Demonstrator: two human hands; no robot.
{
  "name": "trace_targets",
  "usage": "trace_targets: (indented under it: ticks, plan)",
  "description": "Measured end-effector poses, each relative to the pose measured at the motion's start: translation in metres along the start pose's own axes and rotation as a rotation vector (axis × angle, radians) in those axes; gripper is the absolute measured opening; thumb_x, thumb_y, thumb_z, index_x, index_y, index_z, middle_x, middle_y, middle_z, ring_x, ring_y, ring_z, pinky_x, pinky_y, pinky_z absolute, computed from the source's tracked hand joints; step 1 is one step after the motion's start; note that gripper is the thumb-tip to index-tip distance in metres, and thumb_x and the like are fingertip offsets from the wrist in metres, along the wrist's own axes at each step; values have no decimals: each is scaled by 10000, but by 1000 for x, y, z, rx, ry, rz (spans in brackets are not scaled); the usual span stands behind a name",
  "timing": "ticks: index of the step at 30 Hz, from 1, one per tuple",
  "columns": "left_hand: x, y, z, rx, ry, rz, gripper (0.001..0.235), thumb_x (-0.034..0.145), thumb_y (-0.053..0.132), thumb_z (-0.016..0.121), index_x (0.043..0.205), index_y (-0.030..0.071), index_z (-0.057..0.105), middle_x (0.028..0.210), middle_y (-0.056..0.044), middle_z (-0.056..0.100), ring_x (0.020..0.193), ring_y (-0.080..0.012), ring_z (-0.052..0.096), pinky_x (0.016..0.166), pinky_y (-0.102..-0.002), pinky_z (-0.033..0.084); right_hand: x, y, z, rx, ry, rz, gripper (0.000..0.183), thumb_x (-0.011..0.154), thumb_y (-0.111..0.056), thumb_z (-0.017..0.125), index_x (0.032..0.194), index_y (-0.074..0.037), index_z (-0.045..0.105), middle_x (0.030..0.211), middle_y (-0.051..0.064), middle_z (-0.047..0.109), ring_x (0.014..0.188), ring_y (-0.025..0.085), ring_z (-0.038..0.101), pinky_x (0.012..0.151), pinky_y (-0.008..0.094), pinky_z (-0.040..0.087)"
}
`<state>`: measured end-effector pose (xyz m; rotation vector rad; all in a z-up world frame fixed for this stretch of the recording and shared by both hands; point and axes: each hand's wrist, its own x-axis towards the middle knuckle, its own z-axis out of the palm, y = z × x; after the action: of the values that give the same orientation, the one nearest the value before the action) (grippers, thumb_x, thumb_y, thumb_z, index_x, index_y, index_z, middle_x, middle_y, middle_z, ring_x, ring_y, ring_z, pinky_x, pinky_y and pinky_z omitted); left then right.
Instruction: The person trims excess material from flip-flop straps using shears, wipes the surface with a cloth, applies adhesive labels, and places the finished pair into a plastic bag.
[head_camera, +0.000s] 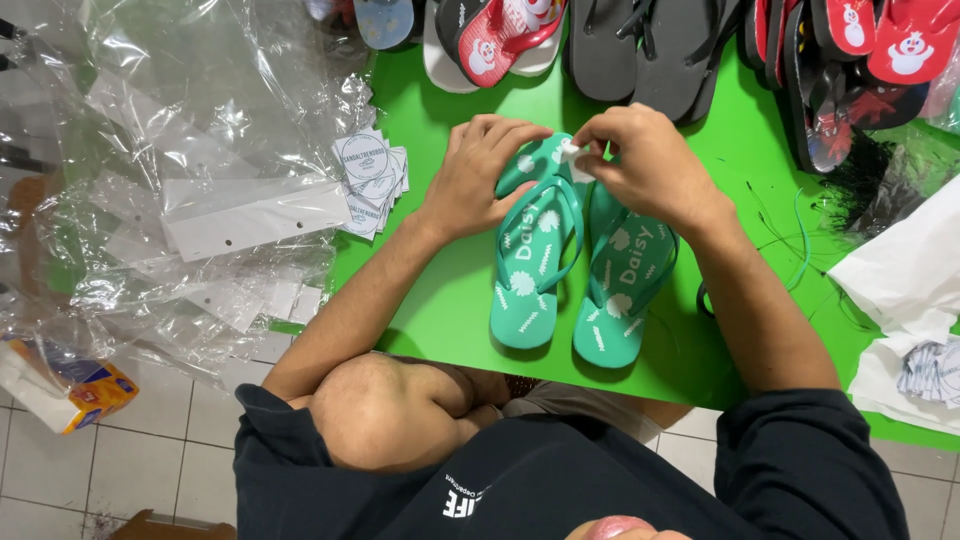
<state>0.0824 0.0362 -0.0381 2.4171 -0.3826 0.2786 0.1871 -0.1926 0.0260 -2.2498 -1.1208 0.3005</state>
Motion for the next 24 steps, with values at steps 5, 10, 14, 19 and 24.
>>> trace_targets:
  ticks: [5,10,14,19,24]
  plan:
    - [-1,2,-1,13,-7,9,566,962,346,679,1480,263,467,1360,53,564,1267,-225,459,1099,-481,316,-4,-12,-1,10,-125,61,89,837,-87,756,926,-79,752,797,83,661,814,271,623,711,423,509]
    - [-3,0,0,30,-3,20,539,989,340,656,1488,283,459,1382,80,570,1273,-221,460,1110,-490,308,-5,-19,-11,6,-276,130,61,843,-124,749,877,-76,768,778,86,662,810,276,620,713,434,518]
    - [-3,-3,3,61,-8,27,493,1016,353,609,1481,281,464,1377,86,583,1271,-213,467,1119,-497,300,-5,-16,-19,46,-264,194,70,885,-106,714,914,-45,731,805,112,648,828,281,612,729,442,499]
    - [-3,-10,8,93,4,53,494,1022,378,581,1485,256,459,1349,80,591,1258,-207,468,1123,-499,301,-4,-11,-2,124,32,48,87,951,-63,723,1032,-34,712,844,93,611,815,248,593,741,412,490]
    - [-2,-13,14,127,29,81,717,951,683,572,1494,227,464,1297,39,616,1268,-208,475,1139,-525,275,3,-18,25,226,217,-149,120,950,-57,806,1040,-90,734,876,23,643,816,212,607,796,355,497]
